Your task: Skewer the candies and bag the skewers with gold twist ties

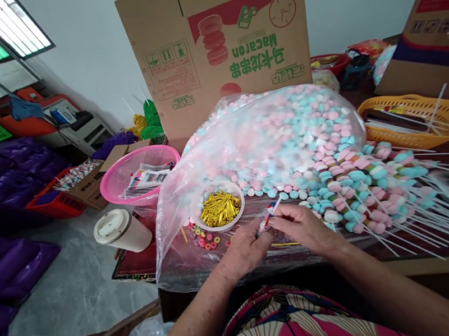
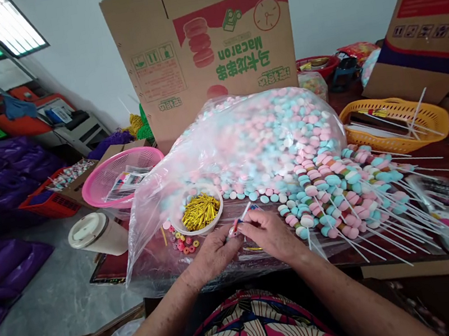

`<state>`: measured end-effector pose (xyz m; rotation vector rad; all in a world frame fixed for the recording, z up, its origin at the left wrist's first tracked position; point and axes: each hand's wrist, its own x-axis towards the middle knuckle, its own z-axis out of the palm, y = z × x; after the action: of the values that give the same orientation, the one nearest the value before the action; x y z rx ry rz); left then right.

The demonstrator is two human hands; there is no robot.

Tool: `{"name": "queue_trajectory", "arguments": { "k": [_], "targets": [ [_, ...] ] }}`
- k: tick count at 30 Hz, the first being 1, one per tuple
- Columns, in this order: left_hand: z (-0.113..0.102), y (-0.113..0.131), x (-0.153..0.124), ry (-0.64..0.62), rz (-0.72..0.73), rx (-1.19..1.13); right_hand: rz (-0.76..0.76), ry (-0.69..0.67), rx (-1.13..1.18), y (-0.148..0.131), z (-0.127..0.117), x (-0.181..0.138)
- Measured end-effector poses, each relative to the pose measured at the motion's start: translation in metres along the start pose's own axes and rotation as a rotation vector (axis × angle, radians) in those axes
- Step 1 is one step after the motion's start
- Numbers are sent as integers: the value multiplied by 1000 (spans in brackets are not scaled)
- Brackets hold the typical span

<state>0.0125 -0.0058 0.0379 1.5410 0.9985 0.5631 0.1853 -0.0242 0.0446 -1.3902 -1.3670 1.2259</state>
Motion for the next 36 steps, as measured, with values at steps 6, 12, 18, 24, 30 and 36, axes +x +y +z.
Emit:
{"name": "queue_trajectory", "arguments": {
  "k": [6, 12, 18, 24, 30, 36],
  "targets": [
    [-5, -5, -8, 47, -274, -178, 20, 375, 170, -7, -22, 8],
    [-14, -2, -4, -117, 40, 74, -132, -50, -250, 3, 29, -2],
    [-26, -10, -4, -341, -149, -123, -479, 273, -554, -4, 25, 11],
    [-26, -18, 3, -380, -259, -209, -1051, -74, -1168, -6, 7, 4],
    [-26, -4, 2, -625, -166, 103, -1055, -351, -1351, 12, 20, -7],
    [-16, -10, -23, -185, 393, 1024, 20, -546, -342, 17, 36, -22]
  ]
}}
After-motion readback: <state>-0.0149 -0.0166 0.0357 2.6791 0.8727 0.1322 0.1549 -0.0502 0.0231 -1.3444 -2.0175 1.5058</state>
